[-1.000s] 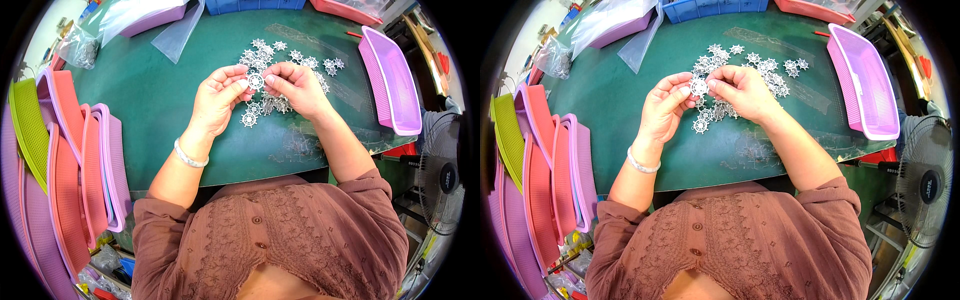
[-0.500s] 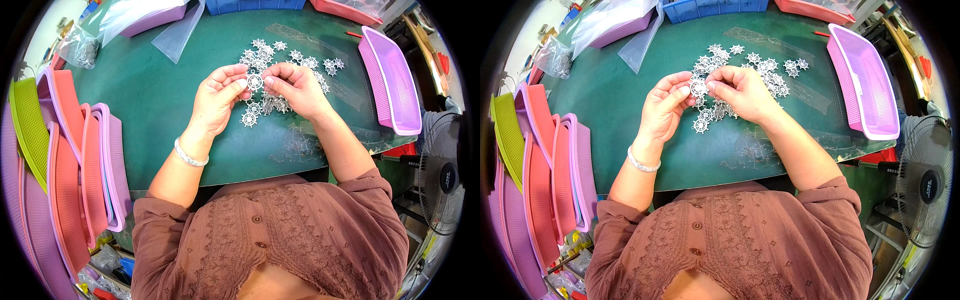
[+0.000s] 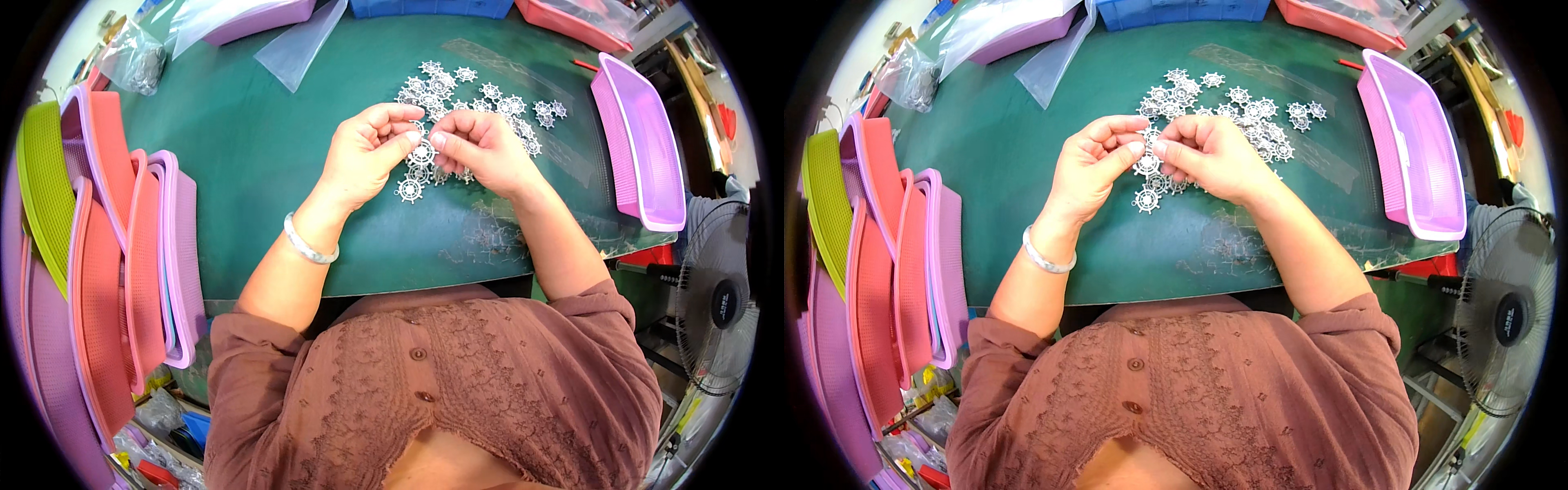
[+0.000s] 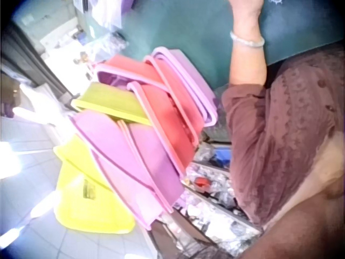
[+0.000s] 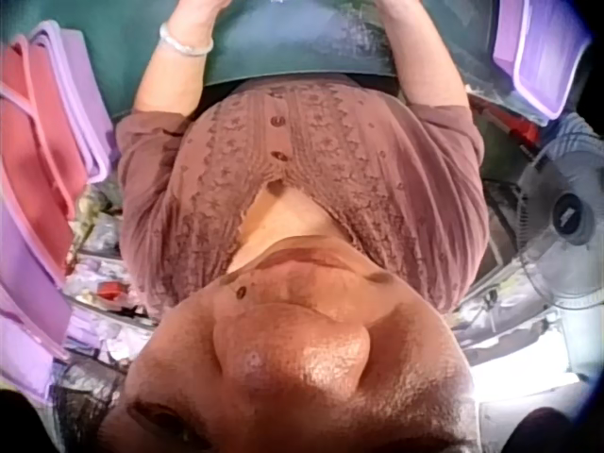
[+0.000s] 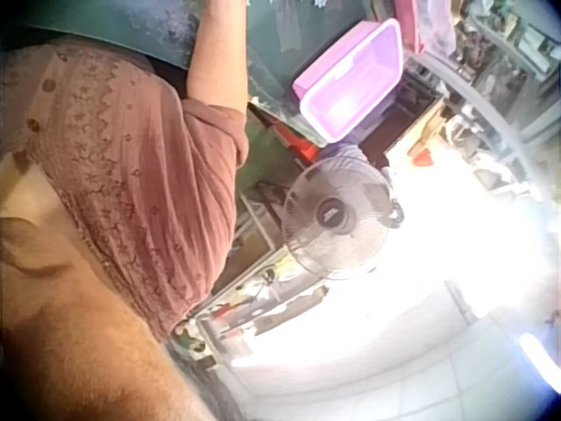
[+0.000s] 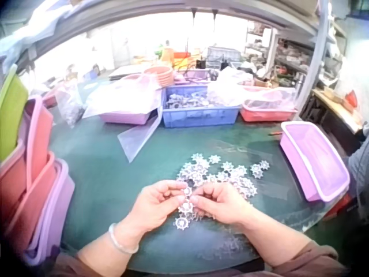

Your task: The person picks up small silver ship-wheel-shaped metal pieces from a green table and links them together by hand. They repeatedly pick, connect, and place the pieces, gradually forming a small chain of linked parts.

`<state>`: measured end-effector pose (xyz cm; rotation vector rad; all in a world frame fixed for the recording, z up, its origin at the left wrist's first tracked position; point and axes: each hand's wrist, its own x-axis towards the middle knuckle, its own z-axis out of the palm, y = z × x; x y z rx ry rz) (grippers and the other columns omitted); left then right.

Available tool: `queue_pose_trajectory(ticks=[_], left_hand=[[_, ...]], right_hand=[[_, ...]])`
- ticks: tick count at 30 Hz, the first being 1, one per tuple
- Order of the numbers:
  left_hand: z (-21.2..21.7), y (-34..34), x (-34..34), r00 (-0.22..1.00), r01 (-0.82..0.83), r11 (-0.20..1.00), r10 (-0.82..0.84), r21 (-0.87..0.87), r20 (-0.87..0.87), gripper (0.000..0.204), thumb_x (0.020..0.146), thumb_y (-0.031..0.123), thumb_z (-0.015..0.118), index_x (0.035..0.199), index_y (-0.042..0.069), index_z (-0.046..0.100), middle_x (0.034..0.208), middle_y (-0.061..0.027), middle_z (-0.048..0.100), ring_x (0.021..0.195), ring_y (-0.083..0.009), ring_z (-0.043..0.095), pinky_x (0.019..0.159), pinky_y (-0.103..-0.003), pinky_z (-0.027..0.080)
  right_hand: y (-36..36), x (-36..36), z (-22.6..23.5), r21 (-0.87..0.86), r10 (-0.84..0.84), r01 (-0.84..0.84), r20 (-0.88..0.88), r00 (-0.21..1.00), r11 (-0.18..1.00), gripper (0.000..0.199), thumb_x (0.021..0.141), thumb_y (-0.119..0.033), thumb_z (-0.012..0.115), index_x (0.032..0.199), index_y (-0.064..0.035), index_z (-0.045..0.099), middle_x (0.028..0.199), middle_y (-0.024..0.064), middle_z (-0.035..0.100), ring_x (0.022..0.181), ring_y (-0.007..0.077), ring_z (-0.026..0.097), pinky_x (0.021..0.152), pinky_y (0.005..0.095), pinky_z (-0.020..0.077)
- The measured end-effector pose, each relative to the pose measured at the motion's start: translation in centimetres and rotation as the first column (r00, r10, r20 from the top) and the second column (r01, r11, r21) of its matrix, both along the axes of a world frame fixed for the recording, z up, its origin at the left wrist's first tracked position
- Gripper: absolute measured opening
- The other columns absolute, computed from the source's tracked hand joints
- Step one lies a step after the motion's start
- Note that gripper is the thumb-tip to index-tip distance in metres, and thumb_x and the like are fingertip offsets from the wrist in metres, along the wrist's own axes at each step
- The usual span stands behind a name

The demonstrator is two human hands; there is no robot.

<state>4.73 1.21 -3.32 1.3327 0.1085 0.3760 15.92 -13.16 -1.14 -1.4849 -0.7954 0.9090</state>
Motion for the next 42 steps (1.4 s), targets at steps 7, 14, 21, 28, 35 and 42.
queue_pose_trajectory(ticks=[7, 14, 21, 28, 35, 42], left_hand=[[0.31, 0.45, -0.03, 0.997, -0.048, 0.976, 0.036, -0.214, -0.061, 0.022, 0.088, 0.014, 0.052, 0.104, -0.001, 0.055, 0.092, -0.0094, 0.060, 0.076, -0.0131, 0.058, 0.068, -0.025, 0.047], [-0.03, 0.07, -0.08, 0.993, -0.012, 0.980, -0.012, -0.198, -0.117, 0.017, 0.088, 0.013, 0.053, 0.098, 0.000, 0.058, 0.078, -0.0052, 0.062, 0.068, -0.0118, 0.058, 0.063, -0.024, 0.047], [-0.18, 0.18, -0.06, 0.996, -0.030, 0.968, 0.008, -0.251, -0.090, 0.017, 0.087, 0.015, 0.054, 0.096, 0.001, 0.059, 0.075, -0.0035, 0.061, 0.065, -0.0095, 0.055, 0.059, -0.022, 0.045], [0.06, 0.14, -0.15, 0.996, -0.045, 0.969, 0.025, -0.245, -0.082, 0.017, 0.087, 0.016, 0.056, 0.095, 0.002, 0.061, 0.072, -0.0012, 0.059, 0.063, -0.0073, 0.053, 0.059, -0.021, 0.043], [-0.07, 0.21, -0.11, 0.996, -0.049, 0.969, 0.030, -0.242, -0.080, 0.016, 0.087, 0.016, 0.056, 0.094, 0.002, 0.061, 0.071, -0.0009, 0.058, 0.062, -0.0070, 0.051, 0.058, -0.021, 0.042], [-0.16, 0.33, -0.09, 0.995, -0.046, 0.965, 0.022, -0.259, -0.094, 0.015, 0.087, 0.017, 0.055, 0.090, 0.003, 0.060, 0.071, -0.0008, 0.057, 0.061, -0.0069, 0.050, 0.058, -0.021, 0.042]], right_hand=[[0.00, 0.37, -0.16, 0.125, -0.103, 0.149, -0.315, 0.943, 0.981, 0.012, 0.084, -0.012, 0.058, 0.084, 0.0004, 0.057, 0.068, 0.0067, 0.061, 0.056, 0.0100, 0.056, 0.050, 0.0203, 0.0453], [0.18, -0.07, -0.21, 0.151, -0.064, 0.124, -0.350, 0.935, 0.981, 0.013, 0.085, -0.011, 0.056, 0.086, 0.0023, 0.058, 0.073, 0.0101, 0.062, 0.059, 0.0136, 0.058, 0.054, 0.0237, 0.0489], [0.13, -0.08, -0.34, 0.136, -0.016, 0.050, -0.239, 0.971, 0.989, 0.013, 0.085, -0.009, 0.055, 0.086, 0.0023, 0.059, 0.073, 0.0083, 0.062, 0.060, 0.0117, 0.057, 0.055, 0.0229, 0.0480], [0.09, -0.31, -0.26, 0.114, -0.011, 0.028, -0.147, 0.989, 0.993, 0.013, 0.085, -0.011, 0.056, 0.086, 0.0018, 0.060, 0.072, 0.0060, 0.062, 0.061, 0.0090, 0.056, 0.056, 0.0216, 0.0467], [0.05, -0.44, -0.29, 0.097, 0.000, 0.006, -0.056, 0.998, 0.995, 0.013, 0.083, -0.012, 0.059, 0.085, 0.0002, 0.061, 0.073, 0.0045, 0.063, 0.062, 0.0071, 0.055, 0.057, 0.0204, 0.0460], [0.07, -0.55, -0.43, 0.111, 0.003, -0.001, -0.016, 1.000, 0.994, 0.012, 0.083, -0.012, 0.060, 0.084, -0.0005, 0.061, 0.071, 0.0037, 0.063, 0.061, 0.0066, 0.055, 0.057, 0.0203, 0.0455]])
